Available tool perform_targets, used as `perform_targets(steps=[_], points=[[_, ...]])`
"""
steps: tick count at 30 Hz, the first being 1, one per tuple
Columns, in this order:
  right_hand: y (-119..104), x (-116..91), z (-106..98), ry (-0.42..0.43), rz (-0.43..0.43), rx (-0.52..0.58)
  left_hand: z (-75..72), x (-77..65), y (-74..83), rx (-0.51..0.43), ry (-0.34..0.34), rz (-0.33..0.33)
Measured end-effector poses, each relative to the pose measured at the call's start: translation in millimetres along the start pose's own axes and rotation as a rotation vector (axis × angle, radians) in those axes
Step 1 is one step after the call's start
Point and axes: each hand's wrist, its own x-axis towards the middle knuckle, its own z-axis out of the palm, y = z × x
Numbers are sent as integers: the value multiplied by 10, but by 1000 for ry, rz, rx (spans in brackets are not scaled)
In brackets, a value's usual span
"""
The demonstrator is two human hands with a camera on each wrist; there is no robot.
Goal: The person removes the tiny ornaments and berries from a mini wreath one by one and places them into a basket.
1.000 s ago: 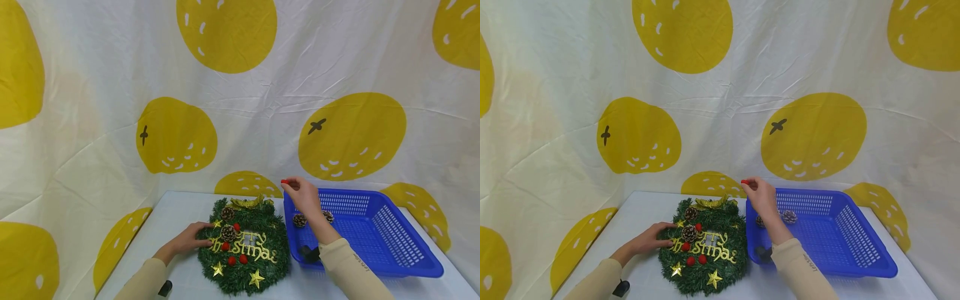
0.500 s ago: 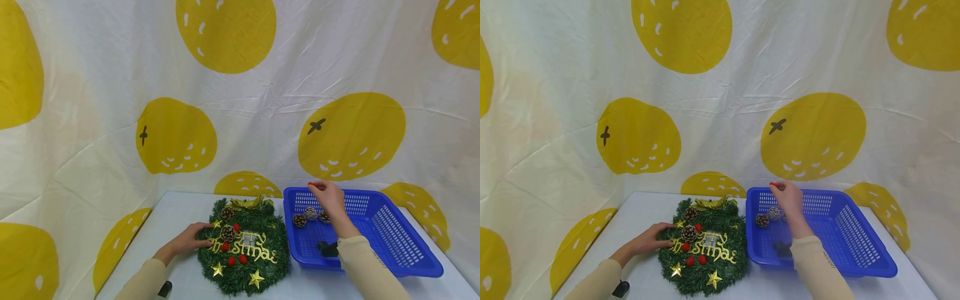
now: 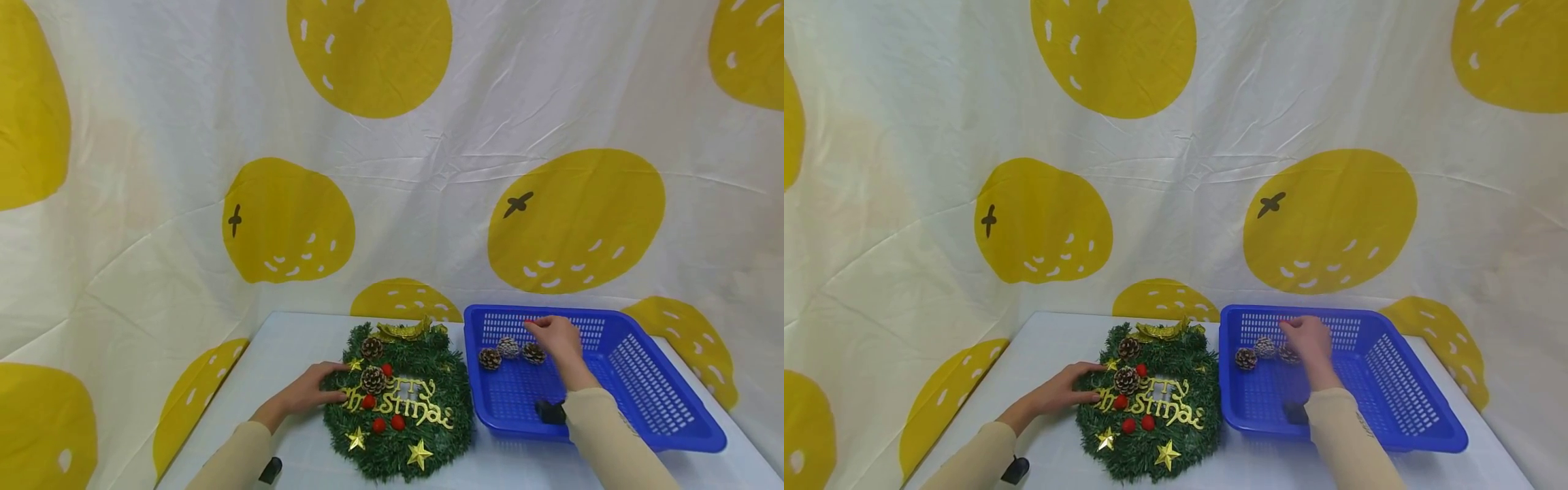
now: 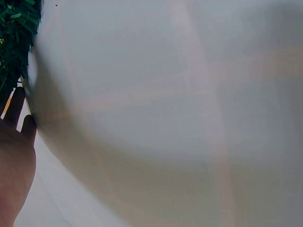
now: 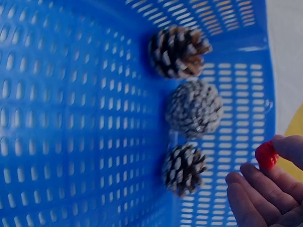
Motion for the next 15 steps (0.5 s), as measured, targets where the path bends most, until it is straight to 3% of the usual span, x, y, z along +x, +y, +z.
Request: perform_targets(steps=[15], points=[[162, 60, 31, 0, -14, -65, -13, 6, 8, 7, -11, -14]])
